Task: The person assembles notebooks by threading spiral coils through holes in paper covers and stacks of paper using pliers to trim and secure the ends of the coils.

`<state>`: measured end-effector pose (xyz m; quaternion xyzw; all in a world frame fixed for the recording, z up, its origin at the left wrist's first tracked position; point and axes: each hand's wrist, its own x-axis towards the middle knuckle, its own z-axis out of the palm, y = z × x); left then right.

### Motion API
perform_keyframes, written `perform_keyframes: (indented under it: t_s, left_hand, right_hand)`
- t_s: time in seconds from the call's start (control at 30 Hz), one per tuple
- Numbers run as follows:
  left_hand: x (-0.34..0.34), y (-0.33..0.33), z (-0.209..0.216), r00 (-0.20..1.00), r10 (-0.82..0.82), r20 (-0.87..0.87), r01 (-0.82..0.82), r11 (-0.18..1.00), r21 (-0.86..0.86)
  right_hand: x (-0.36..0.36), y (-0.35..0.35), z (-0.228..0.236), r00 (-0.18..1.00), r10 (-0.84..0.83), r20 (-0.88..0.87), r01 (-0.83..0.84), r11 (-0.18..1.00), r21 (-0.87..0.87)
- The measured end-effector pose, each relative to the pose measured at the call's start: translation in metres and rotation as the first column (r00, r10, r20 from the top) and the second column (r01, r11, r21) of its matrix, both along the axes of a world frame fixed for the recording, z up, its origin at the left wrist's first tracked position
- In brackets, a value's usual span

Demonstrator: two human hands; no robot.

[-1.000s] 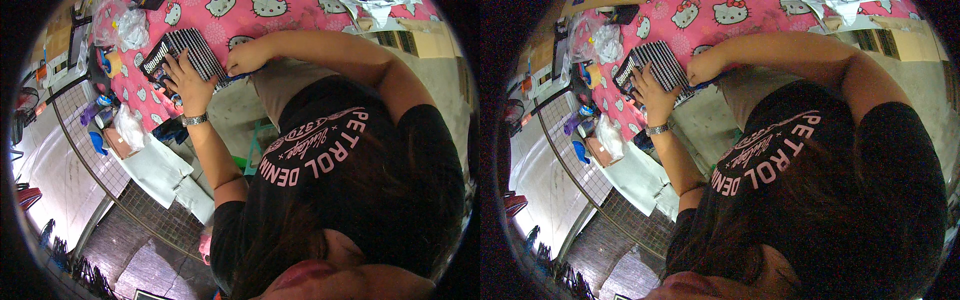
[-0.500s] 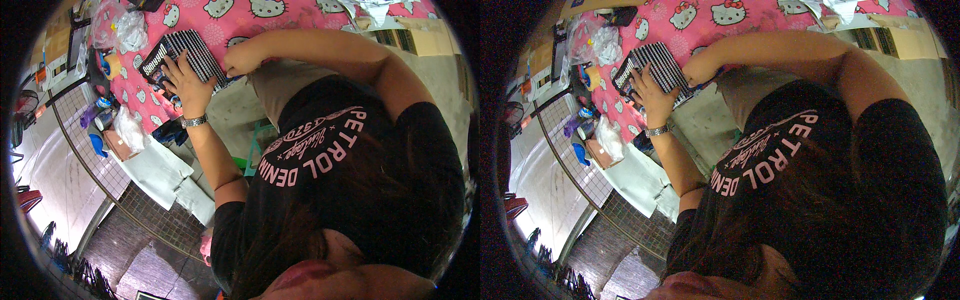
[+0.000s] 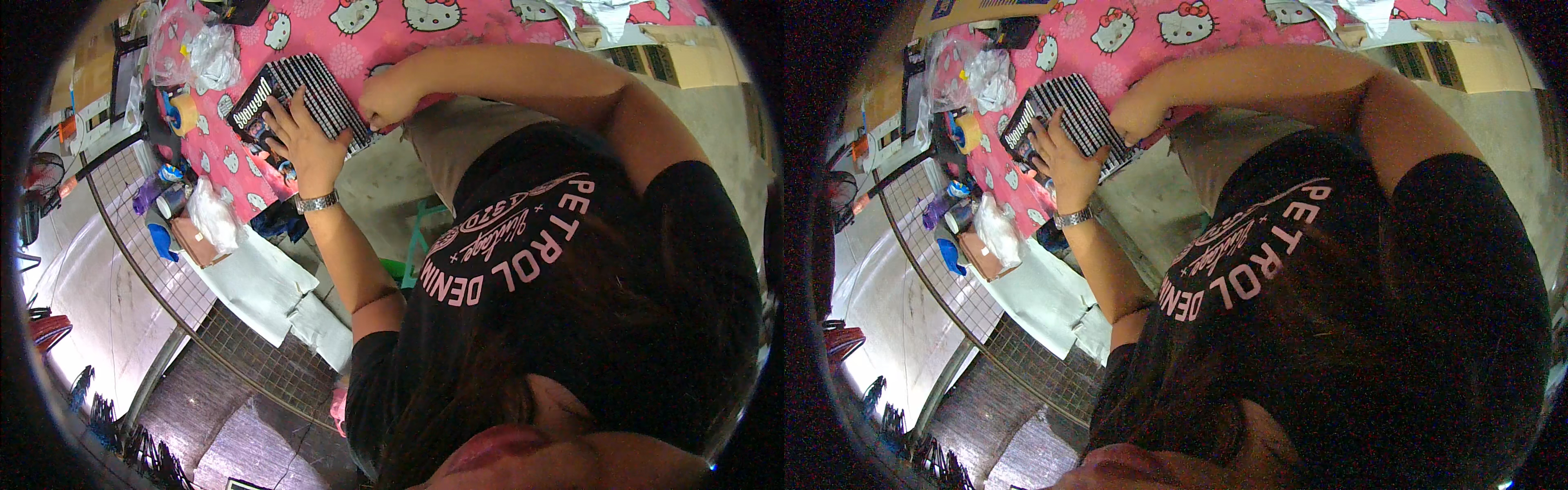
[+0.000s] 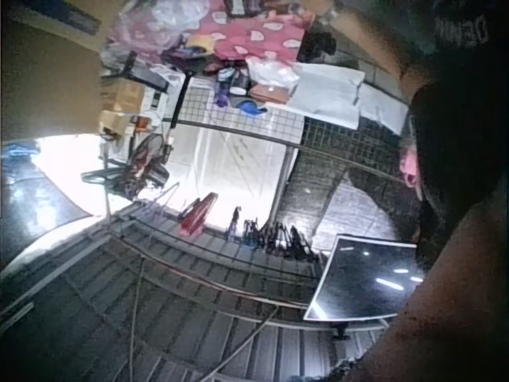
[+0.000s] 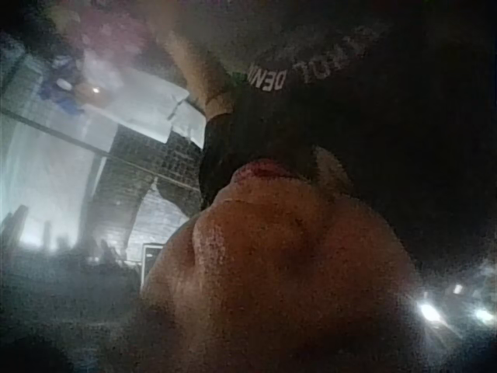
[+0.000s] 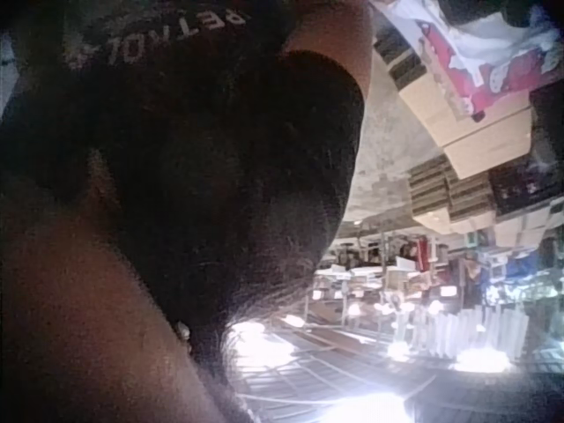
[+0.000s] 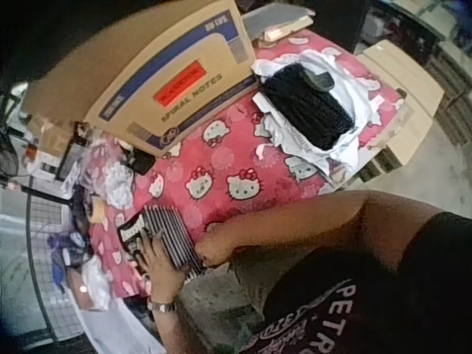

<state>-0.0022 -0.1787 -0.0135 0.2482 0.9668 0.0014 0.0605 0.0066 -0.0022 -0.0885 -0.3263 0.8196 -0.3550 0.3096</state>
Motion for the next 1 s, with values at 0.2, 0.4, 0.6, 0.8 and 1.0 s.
perform_keyframes:
  t_s: [0.2,0.4,0.6,0.8,1.0]
  left_hand:
    - [0.000,-0.001,-0.002,1.000,-0.007,-0.016,0.007,1.000,0.009]
    - [0.000,0.003,0.001,1.000,-0.010,-0.014,0.010,1.000,0.006]
    - [0.000,-0.001,-0.001,1.000,0.001,-0.011,0.000,1.000,0.013]
    - [-0.001,0.002,0.000,1.000,-0.016,-0.009,0.016,1.000,0.018]
    - [0.001,-0.002,-0.001,1.000,-0.013,-0.019,0.013,0.999,0.032]
  right_hand:
    - [0.011,0.013,-0.015,0.941,-0.078,-0.329,0.054,0.995,-0.081]
    - [0.000,0.007,-0.020,0.965,-0.011,-0.263,0.002,0.999,-0.033]
    - [0.010,0.013,-0.009,0.956,-0.058,-0.288,0.047,0.998,-0.044]
    - [-0.009,-0.001,-0.012,0.995,0.060,-0.075,-0.050,0.990,0.133]
    - [0.004,0.008,-0.019,0.958,-0.066,-0.281,0.035,0.993,-0.115]
